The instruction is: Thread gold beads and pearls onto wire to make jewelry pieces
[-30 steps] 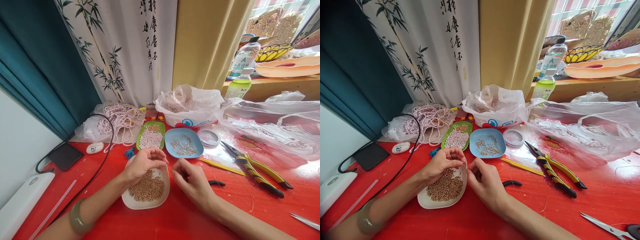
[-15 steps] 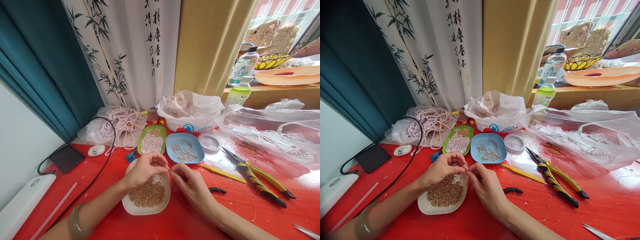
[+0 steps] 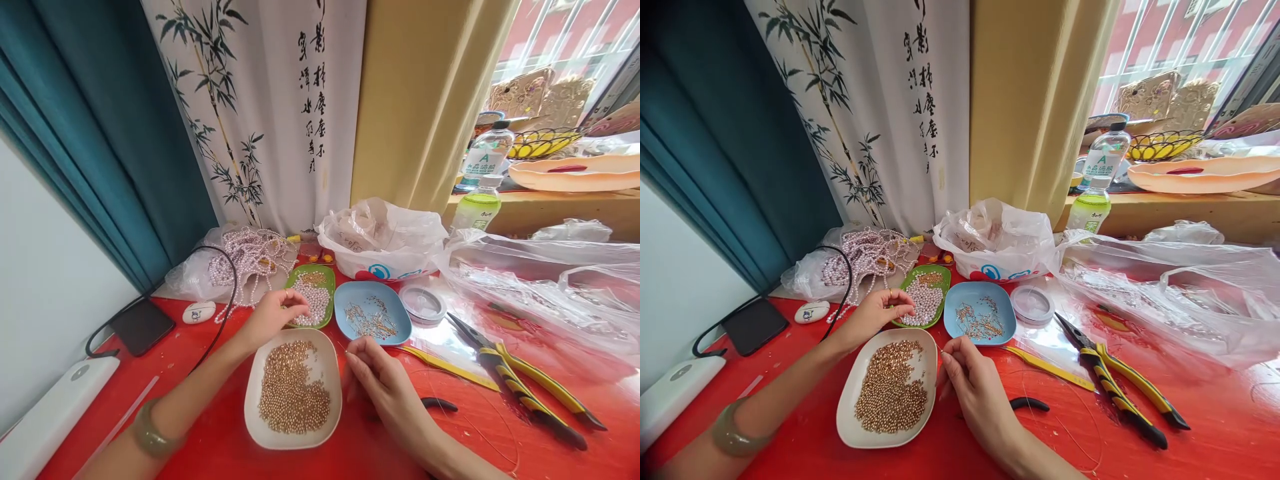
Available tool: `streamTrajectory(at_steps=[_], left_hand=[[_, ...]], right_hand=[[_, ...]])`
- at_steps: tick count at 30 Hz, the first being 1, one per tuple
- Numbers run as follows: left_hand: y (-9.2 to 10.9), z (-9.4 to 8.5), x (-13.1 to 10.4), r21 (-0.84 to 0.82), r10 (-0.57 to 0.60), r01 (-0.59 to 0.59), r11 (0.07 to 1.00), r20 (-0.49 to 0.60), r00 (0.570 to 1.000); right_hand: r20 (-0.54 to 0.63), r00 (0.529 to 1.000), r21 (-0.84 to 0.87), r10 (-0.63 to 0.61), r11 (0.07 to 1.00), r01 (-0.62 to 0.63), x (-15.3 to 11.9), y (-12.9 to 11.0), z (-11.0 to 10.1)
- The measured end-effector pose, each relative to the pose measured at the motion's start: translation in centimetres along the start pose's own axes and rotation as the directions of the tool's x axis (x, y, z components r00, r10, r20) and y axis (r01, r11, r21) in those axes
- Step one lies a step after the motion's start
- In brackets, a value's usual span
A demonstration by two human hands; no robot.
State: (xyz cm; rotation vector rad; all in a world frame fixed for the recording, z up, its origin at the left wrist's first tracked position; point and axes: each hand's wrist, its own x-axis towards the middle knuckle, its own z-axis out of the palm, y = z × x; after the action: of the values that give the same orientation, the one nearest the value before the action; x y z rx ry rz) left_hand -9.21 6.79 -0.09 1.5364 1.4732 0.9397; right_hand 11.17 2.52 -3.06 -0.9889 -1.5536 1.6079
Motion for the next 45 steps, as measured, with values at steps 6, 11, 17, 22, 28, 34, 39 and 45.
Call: streamTrajectory(at_steps=[6, 11, 17, 22, 28, 34, 39, 45], left_hand=[[0.2, 0.5, 1.9, 0.061, 0.045, -0.047, 0.997, 0.030, 0.999], [1.2, 0.9, 1.2, 0.094, 0.054, -0.064, 0.994, 0.110, 0.992], [0.2, -0.5, -1.9, 0.213, -0.006, -0.033, 0.976, 0.180, 0.984], [-0.4, -0.3, -3.4, 0.320, -0.023, -0.039, 0.947, 0.188, 0.982], [0.2, 0.4, -2.6, 0.311, 0.017, -0.065, 0.948, 0.155, 0.988], [0.6, 0.3, 1.0, 0.411, 0.151, -0.176, 0.895, 0.091, 0.984], [1.7, 2.6, 3.8, 0.509, 0.225, -0.268, 0.818, 0.146, 0.963], [3.0, 5.9, 6.2, 0.627, 0.238, -0.411, 0.662, 0.344, 0.908]], right_hand=[[0.020, 0.999, 0.006, -0.043, 0.999, 0.043, -0.2, -0.2, -0.1], [0.060, 0.995, -0.012, -0.080, 0.997, 0.081, -0.2, 0.0, -0.3], [0.089, 0.992, 0.010, -0.087, 0.996, 0.086, -0.1, 0.0, -0.4], [0.067, 0.994, -0.003, -0.091, 0.996, 0.091, -0.1, -0.1, -0.5], [0.070, 0.994, -0.013, -0.086, 0.996, 0.087, 0.0, 0.0, -0.5], [0.031, 0.997, -0.038, -0.069, 0.997, 0.070, 0.1, 0.2, -0.6], [0.013, 0.999, -0.018, -0.040, 0.999, 0.041, 0.0, 0.2, -0.4], [0.015, 1.000, 0.014, -0.004, 1.000, 0.004, -0.1, 0.2, -0.3]])
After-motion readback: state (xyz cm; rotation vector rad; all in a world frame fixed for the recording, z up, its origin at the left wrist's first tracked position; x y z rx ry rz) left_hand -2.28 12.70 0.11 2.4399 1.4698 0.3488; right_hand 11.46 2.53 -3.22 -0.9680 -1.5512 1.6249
